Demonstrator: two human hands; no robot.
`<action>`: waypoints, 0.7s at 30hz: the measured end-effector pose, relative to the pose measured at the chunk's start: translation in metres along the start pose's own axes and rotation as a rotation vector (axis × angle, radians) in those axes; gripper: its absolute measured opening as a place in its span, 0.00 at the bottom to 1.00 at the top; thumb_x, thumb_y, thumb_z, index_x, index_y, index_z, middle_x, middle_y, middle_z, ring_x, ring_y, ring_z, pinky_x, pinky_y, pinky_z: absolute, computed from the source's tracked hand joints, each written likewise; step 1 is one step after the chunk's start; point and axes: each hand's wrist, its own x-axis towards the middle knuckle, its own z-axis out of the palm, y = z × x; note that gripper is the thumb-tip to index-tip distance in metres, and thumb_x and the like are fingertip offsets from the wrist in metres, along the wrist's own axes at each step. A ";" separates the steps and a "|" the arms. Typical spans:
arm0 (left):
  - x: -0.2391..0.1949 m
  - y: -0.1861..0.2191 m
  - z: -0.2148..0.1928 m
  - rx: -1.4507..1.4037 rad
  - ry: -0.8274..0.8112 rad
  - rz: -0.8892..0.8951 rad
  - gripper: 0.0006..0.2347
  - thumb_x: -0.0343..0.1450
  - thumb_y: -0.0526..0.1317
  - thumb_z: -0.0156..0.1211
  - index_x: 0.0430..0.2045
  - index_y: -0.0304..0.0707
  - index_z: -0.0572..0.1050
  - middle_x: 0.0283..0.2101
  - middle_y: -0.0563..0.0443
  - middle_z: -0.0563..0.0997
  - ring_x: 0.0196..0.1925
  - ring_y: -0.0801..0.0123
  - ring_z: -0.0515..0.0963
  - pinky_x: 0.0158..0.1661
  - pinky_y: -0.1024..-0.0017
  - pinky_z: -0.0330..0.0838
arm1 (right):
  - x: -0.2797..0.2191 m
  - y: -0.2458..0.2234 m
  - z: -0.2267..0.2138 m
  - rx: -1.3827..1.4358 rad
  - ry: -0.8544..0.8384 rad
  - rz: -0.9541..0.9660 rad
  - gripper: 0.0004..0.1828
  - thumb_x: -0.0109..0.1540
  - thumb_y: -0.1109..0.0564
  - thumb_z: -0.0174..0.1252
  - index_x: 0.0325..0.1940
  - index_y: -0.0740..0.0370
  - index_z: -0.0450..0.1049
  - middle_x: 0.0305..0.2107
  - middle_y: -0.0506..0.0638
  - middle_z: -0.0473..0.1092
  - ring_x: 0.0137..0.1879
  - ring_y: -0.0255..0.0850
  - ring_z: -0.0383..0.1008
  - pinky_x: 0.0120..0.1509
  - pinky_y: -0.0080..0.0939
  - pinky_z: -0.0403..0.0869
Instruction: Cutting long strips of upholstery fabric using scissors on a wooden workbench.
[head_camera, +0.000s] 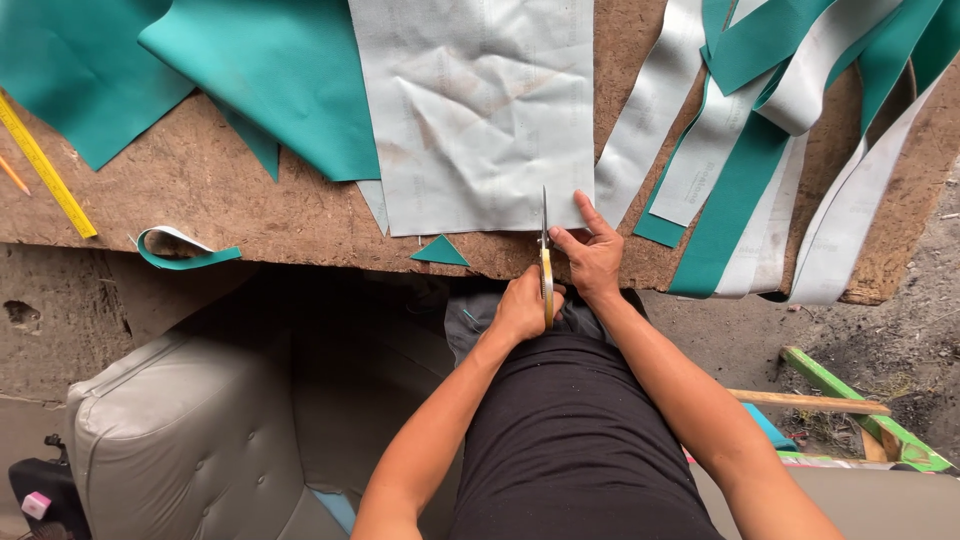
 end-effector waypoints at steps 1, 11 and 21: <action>-0.006 0.005 -0.001 0.003 0.000 0.003 0.19 0.63 0.41 0.55 0.43 0.23 0.74 0.21 0.43 0.83 0.33 0.45 0.87 0.41 0.51 0.79 | 0.001 0.005 -0.002 0.002 0.001 -0.004 0.41 0.59 0.70 0.71 0.75 0.59 0.66 0.54 0.52 0.69 0.53 0.40 0.79 0.53 0.40 0.86; -0.008 0.024 -0.015 -0.069 -0.038 -0.008 0.21 0.65 0.42 0.57 0.47 0.23 0.72 0.20 0.47 0.83 0.32 0.51 0.87 0.42 0.53 0.80 | 0.004 0.003 -0.005 -0.016 0.041 0.004 0.30 0.59 0.68 0.73 0.65 0.62 0.76 0.48 0.57 0.75 0.49 0.35 0.75 0.49 0.38 0.85; -0.014 0.039 -0.019 -0.124 -0.049 -0.030 0.20 0.66 0.39 0.56 0.47 0.18 0.72 0.20 0.46 0.84 0.31 0.51 0.87 0.43 0.58 0.79 | 0.004 -0.017 -0.002 -0.070 0.021 -0.011 0.26 0.57 0.66 0.75 0.59 0.64 0.80 0.34 0.50 0.74 0.39 0.32 0.80 0.41 0.33 0.84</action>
